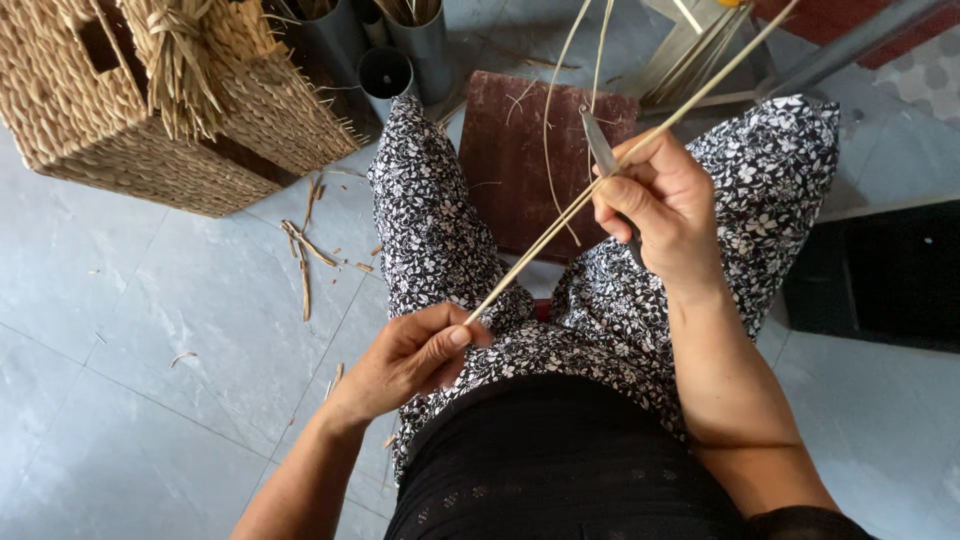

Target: The person sits on the floor and works long thin rattan strips, bending and flexing them and using a small knife to split and trim the strips into narrower pieces. They set finished strips aside and pick up new ones, repeating the splitting and trimming on each strip.

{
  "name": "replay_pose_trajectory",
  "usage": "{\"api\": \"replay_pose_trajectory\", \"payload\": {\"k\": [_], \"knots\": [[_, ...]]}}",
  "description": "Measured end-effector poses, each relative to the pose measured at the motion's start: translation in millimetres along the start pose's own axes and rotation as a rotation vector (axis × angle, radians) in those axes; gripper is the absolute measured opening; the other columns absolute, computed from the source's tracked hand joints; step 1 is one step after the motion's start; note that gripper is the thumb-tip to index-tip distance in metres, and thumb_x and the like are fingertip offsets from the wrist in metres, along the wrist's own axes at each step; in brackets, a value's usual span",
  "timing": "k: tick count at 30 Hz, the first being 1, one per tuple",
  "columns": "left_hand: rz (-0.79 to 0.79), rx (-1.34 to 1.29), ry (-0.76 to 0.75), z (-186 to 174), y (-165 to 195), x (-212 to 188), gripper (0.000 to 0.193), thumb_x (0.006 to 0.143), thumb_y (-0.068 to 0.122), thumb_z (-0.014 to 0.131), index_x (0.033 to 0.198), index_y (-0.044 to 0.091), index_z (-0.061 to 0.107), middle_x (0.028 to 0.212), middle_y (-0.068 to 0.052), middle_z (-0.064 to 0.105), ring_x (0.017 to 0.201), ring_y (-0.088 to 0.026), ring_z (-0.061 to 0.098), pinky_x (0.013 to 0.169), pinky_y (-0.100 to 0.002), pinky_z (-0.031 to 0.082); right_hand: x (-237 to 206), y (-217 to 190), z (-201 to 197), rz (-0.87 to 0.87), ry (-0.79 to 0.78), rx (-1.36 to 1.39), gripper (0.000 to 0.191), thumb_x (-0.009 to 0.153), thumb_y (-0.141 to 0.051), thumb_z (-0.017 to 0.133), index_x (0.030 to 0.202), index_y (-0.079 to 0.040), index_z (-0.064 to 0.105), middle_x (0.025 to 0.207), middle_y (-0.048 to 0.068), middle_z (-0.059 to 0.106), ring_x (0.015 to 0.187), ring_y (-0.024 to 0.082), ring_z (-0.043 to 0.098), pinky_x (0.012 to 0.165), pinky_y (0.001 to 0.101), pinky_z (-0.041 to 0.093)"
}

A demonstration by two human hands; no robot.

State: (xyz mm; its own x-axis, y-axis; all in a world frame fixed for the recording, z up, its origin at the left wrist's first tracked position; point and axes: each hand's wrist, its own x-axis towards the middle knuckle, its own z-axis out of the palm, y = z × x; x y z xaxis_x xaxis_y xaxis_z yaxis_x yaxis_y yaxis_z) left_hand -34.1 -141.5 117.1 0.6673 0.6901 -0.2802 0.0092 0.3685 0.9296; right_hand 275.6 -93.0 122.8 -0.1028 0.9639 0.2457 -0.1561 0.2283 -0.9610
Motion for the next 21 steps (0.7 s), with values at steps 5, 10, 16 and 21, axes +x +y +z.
{"api": "replay_pose_trajectory", "payload": {"k": [5,10,16,21], "knots": [[0.055,0.106,0.063,9.5,28.0,20.9,0.031,0.104,0.029,0.05,0.123,0.009,0.063,0.065,0.006,0.06,0.052,-0.002,0.046,0.046,-0.021,0.036,-4.9,-0.6,19.6,-0.029,-0.085,-0.021,0.014,0.106,-0.012,0.064,0.115,-0.005,0.056,0.081,0.004,0.065,0.063,0.006,0.054,0.053,0.0198,0.042],[0.175,0.062,0.083,17.6,27.3,43.8,0.027,0.11,0.025,0.049,0.11,0.006,0.069,0.058,0.007,0.047,0.051,-0.003,0.042,0.046,-0.022,0.031,-5.3,1.6,25.9,0.043,-0.126,-0.043,0.01,0.106,-0.009,0.064,0.112,-0.004,0.059,0.08,0.005,0.066,0.061,0.005,0.054,0.053,0.0197,0.042],[0.146,0.023,0.094,10.5,14.0,36.9,0.027,0.11,0.024,0.05,0.104,0.006,0.068,0.059,0.008,0.041,0.052,-0.002,0.036,0.047,-0.022,0.028,1.1,13.1,14.1,0.088,-0.12,0.073,0.011,0.106,-0.009,0.066,0.112,-0.003,0.06,0.081,0.006,0.065,0.064,0.007,0.055,0.054,0.0206,0.042],[0.147,0.006,0.078,4.5,7.8,28.7,0.027,0.111,0.025,0.049,0.103,0.006,0.068,0.059,0.008,0.039,0.051,-0.002,0.035,0.046,-0.023,0.027,2.7,16.7,17.7,0.11,-0.122,0.085,0.011,0.105,-0.009,0.066,0.111,-0.003,0.06,0.079,0.006,0.064,0.062,0.008,0.053,0.053,0.0212,0.041]]}}
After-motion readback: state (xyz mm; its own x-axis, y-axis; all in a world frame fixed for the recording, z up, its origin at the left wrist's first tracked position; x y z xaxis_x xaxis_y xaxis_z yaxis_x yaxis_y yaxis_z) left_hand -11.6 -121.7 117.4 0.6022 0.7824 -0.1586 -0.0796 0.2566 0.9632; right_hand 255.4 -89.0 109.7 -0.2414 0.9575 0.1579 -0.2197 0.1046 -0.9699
